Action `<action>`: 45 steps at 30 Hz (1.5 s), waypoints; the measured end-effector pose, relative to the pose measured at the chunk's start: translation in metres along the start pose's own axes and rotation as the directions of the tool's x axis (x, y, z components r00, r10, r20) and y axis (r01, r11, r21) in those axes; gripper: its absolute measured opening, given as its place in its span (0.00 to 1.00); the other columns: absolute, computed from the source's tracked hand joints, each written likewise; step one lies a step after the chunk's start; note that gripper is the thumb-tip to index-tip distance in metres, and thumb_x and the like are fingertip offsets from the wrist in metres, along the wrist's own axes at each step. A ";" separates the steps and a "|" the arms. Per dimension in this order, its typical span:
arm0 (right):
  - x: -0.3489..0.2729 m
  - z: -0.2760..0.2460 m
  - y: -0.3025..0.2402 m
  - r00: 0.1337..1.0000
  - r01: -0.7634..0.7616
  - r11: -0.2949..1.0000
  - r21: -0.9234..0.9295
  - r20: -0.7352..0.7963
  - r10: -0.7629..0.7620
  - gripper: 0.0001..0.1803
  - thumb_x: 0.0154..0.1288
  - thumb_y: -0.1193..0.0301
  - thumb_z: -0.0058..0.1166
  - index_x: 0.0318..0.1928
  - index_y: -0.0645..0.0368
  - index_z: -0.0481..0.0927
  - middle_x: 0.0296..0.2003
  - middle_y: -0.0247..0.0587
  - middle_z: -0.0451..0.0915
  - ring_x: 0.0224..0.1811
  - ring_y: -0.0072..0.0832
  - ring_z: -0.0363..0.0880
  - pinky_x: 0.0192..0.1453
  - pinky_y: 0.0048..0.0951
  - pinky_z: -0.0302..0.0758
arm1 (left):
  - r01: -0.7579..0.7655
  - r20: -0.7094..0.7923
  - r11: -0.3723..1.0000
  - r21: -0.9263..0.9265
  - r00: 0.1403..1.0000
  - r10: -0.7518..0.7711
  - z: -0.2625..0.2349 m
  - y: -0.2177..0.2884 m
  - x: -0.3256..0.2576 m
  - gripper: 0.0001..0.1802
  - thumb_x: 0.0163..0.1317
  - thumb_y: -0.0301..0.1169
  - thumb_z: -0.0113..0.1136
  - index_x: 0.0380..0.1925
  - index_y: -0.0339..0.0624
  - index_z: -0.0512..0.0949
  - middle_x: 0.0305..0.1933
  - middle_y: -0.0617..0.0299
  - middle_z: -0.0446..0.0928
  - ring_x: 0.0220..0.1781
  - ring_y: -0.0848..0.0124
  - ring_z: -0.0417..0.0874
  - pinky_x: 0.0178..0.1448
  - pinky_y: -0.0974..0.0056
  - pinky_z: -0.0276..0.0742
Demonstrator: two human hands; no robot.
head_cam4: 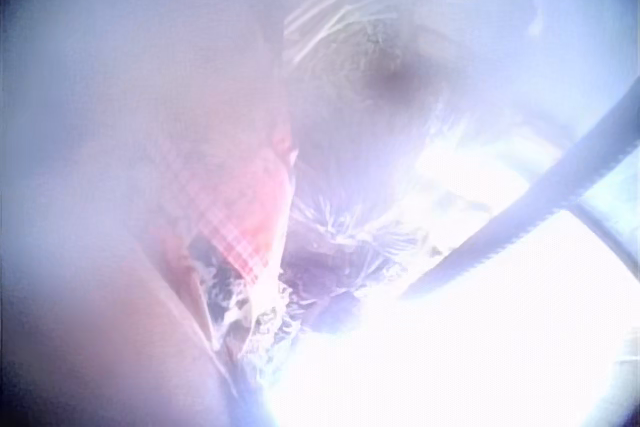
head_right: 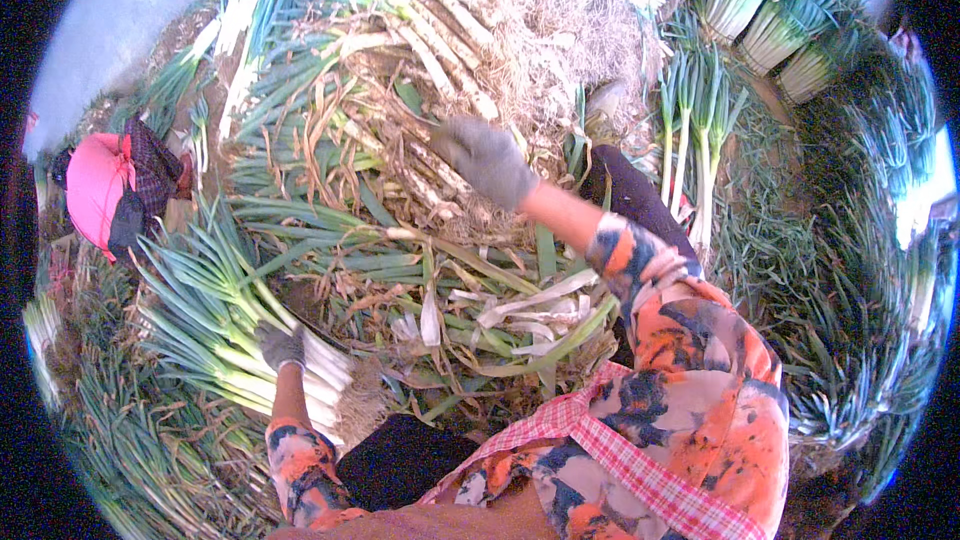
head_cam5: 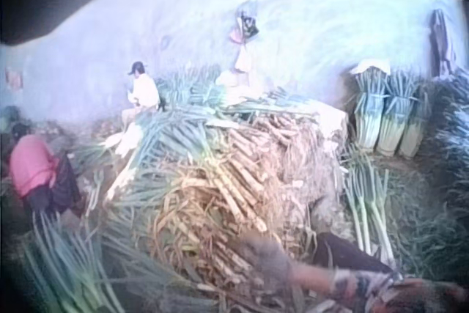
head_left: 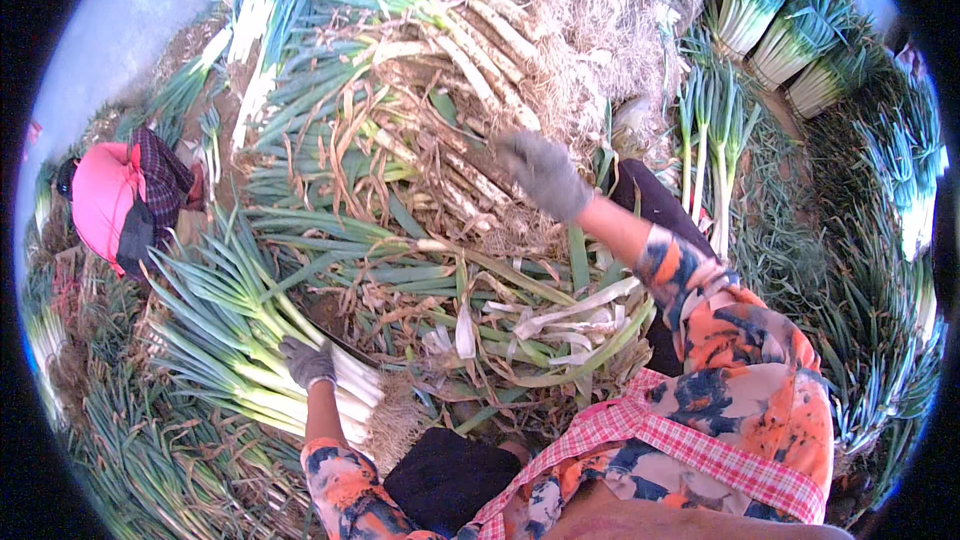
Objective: The person cleans individual leeks by hand by stripping away the outer dirty layers and placing the cleaned stalks onto a pile.
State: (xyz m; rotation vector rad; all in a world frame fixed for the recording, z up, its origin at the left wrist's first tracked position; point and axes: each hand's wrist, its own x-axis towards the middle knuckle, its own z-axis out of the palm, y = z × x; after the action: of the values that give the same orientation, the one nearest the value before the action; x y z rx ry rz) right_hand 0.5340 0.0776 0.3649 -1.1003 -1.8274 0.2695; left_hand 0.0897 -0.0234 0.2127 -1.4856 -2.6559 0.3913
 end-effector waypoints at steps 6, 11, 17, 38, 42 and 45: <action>0.089 0.002 0.062 0.891 -0.133 0.638 -0.758 0.190 0.412 0.15 0.60 0.73 0.37 0.46 0.65 0.70 0.36 0.54 0.77 0.37 0.40 0.79 0.41 0.38 0.74 | -0.109 0.127 0.983 0.146 0.988 0.091 0.005 0.007 -0.016 0.43 0.52 0.53 0.49 0.61 0.36 0.52 0.67 0.45 0.44 0.68 0.51 0.46 0.67 0.55 0.46; 0.088 0.040 0.157 0.815 -0.414 0.730 -0.543 0.136 0.563 0.24 0.61 0.61 0.38 0.53 0.62 0.66 0.45 0.56 0.73 0.48 0.44 0.72 0.52 0.37 0.67 | -0.204 0.248 0.971 0.127 0.954 0.168 -0.022 0.007 -0.039 0.42 0.50 0.54 0.51 0.60 0.40 0.56 0.67 0.47 0.43 0.68 0.52 0.47 0.65 0.50 0.47; 0.034 -0.019 0.085 0.853 -0.491 0.866 0.092 0.254 0.456 0.30 0.51 0.66 0.50 0.55 0.67 0.63 0.50 0.52 0.70 0.50 0.40 0.68 0.57 0.30 0.62 | -0.294 0.458 0.950 0.101 0.862 0.218 -0.052 0.002 -0.047 0.38 0.45 0.54 0.57 0.55 0.47 0.63 0.56 0.54 0.66 0.60 0.57 0.62 0.57 0.57 0.63; -0.155 -0.121 -0.109 0.878 -0.425 0.857 0.291 0.363 0.312 0.30 0.50 0.69 0.53 0.55 0.59 0.62 0.38 0.44 0.73 0.36 0.31 0.73 0.41 0.28 0.71 | 0.108 -0.085 -0.314 -0.943 0.836 0.542 -0.314 0.190 -0.181 0.10 0.50 0.29 0.60 0.31 0.39 0.72 0.25 0.60 0.73 0.27 0.72 0.75 0.28 0.69 0.73; -0.130 -0.112 -0.070 0.997 -0.038 0.970 0.239 0.073 0.021 0.27 0.57 0.70 0.50 0.57 0.65 0.62 0.41 0.44 0.75 0.39 0.28 0.74 0.45 0.28 0.70 | -0.437 -0.135 0.128 -0.890 0.521 0.843 -0.253 0.186 -0.235 0.23 0.51 0.49 0.56 0.32 0.37 0.72 0.30 0.54 0.73 0.36 0.64 0.74 0.45 0.59 0.71; -0.139 -0.125 -0.066 0.982 -0.088 0.973 0.216 0.184 0.048 0.25 0.57 0.71 0.48 0.56 0.64 0.64 0.39 0.48 0.76 0.40 0.33 0.76 0.44 0.30 0.71 | -0.516 -0.032 0.297 -0.804 0.535 0.844 -0.253 0.160 -0.228 0.24 0.51 0.42 0.60 0.45 0.39 0.72 0.45 0.55 0.73 0.47 0.66 0.73 0.50 0.63 0.68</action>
State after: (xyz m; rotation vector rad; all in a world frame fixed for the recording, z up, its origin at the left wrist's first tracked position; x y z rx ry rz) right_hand 0.6170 -0.1013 0.3843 -1.0081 -1.8640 0.6164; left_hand 0.3902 -0.0897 0.4294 -3.2087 -2.2495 -0.5742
